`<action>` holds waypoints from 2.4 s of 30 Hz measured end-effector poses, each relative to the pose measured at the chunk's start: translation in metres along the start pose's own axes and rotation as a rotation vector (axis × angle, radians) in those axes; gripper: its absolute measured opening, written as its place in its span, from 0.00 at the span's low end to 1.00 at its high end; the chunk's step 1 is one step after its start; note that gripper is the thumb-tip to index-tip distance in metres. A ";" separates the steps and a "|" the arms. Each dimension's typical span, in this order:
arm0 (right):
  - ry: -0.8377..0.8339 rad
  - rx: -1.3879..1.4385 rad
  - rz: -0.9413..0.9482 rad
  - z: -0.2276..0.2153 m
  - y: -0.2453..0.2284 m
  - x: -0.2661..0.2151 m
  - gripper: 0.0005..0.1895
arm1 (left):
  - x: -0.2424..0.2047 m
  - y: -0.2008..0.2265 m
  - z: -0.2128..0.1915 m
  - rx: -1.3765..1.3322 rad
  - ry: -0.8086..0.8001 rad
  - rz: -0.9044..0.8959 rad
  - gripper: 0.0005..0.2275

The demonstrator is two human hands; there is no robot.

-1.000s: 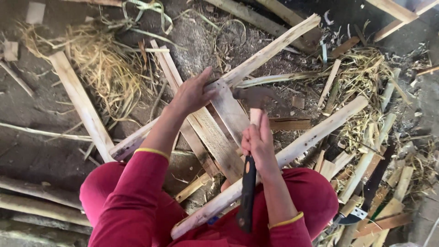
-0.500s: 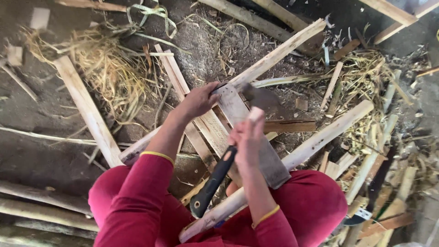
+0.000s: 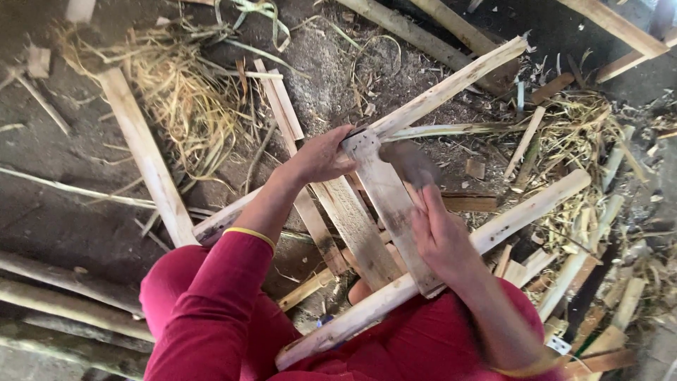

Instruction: The person sits on the ground with a wooden frame across their lap and hammers nails into the frame using a hammer. They reposition the frame, hold nails in place, and drive nails into the crossbars, working around the structure.

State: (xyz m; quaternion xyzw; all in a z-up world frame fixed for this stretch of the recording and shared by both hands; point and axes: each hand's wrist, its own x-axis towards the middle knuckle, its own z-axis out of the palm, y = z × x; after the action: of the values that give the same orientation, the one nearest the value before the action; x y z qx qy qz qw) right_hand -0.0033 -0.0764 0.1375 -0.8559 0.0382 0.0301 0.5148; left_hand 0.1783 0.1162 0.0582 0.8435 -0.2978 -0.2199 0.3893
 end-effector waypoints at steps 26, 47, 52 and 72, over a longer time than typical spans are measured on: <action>-0.092 -0.577 0.036 -0.071 0.037 0.033 0.16 | 0.010 -0.009 0.011 -0.066 -0.028 -0.088 0.25; 0.177 0.600 0.276 0.044 0.062 -0.022 0.27 | 0.059 -0.033 0.049 0.773 0.759 0.581 0.07; 0.153 0.766 0.335 0.029 0.053 -0.020 0.29 | 0.043 -0.018 0.022 0.549 0.572 0.530 0.02; 0.737 0.654 0.113 -0.129 0.029 -0.189 0.18 | -0.010 0.014 0.008 -0.439 0.093 -0.316 0.16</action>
State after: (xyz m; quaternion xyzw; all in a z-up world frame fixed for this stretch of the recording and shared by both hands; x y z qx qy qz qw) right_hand -0.1928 -0.1970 0.1894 -0.5999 0.2714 -0.2601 0.7063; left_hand 0.1618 0.1116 0.0659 0.7842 -0.0896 -0.2980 0.5369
